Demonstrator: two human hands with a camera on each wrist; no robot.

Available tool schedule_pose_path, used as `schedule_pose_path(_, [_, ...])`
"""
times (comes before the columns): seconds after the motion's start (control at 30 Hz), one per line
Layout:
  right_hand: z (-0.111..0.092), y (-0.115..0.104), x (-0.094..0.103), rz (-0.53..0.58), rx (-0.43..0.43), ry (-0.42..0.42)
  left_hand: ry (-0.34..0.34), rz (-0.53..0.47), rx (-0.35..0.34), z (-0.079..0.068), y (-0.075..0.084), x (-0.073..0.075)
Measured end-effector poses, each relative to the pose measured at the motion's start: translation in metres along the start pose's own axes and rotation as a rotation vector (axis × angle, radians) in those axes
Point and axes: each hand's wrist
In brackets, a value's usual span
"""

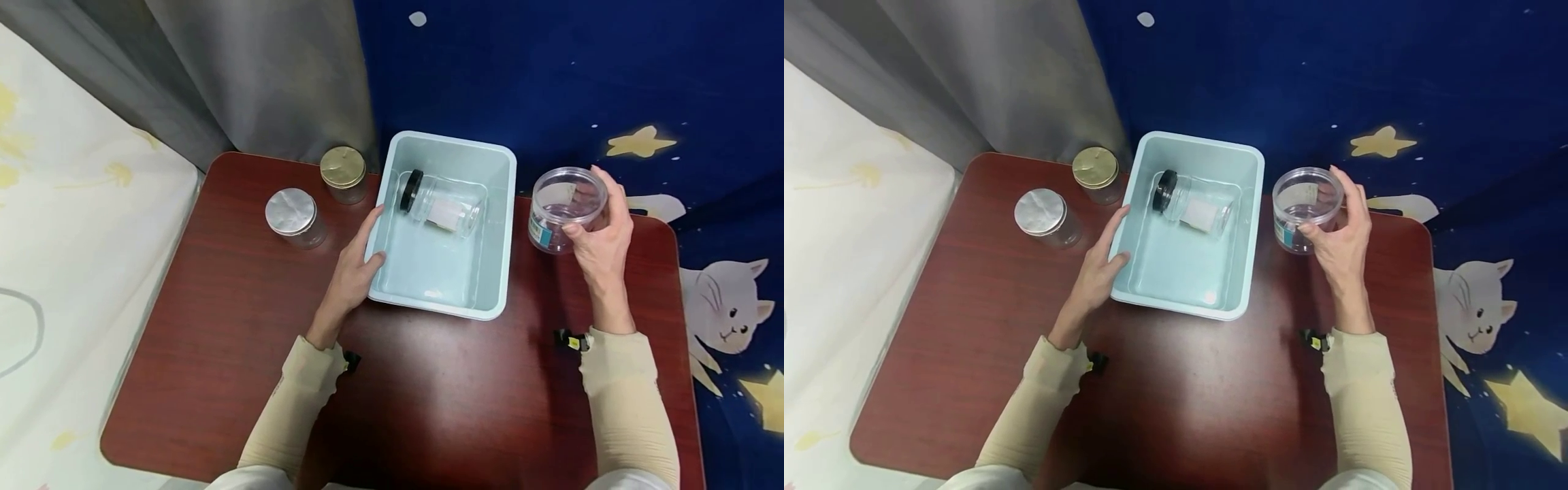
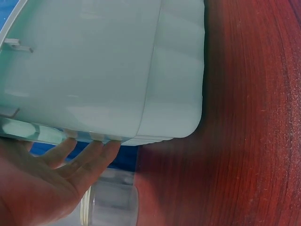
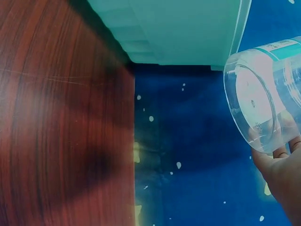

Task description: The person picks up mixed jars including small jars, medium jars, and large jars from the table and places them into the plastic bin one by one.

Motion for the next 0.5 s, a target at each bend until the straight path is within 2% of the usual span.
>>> schedule_pose_path(0.17, [0.002, -0.005, -0.005, -0.004, 0.013, -0.008, 0.002, -0.001, -0.003, 0.000, -0.002, 0.002])
schedule_pose_path(0.5, [0.003, -0.019, -0.009, -0.133, 0.061, -0.016, -0.004, -0.012, 0.000, 0.001, 0.000, 0.001])
Point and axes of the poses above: each hand's wrist, its own z-axis towards the middle knuckle, its own x-axis out of the back of the hand, y = z × x, and after that the axes turned 13 degrees about -x, right-handed
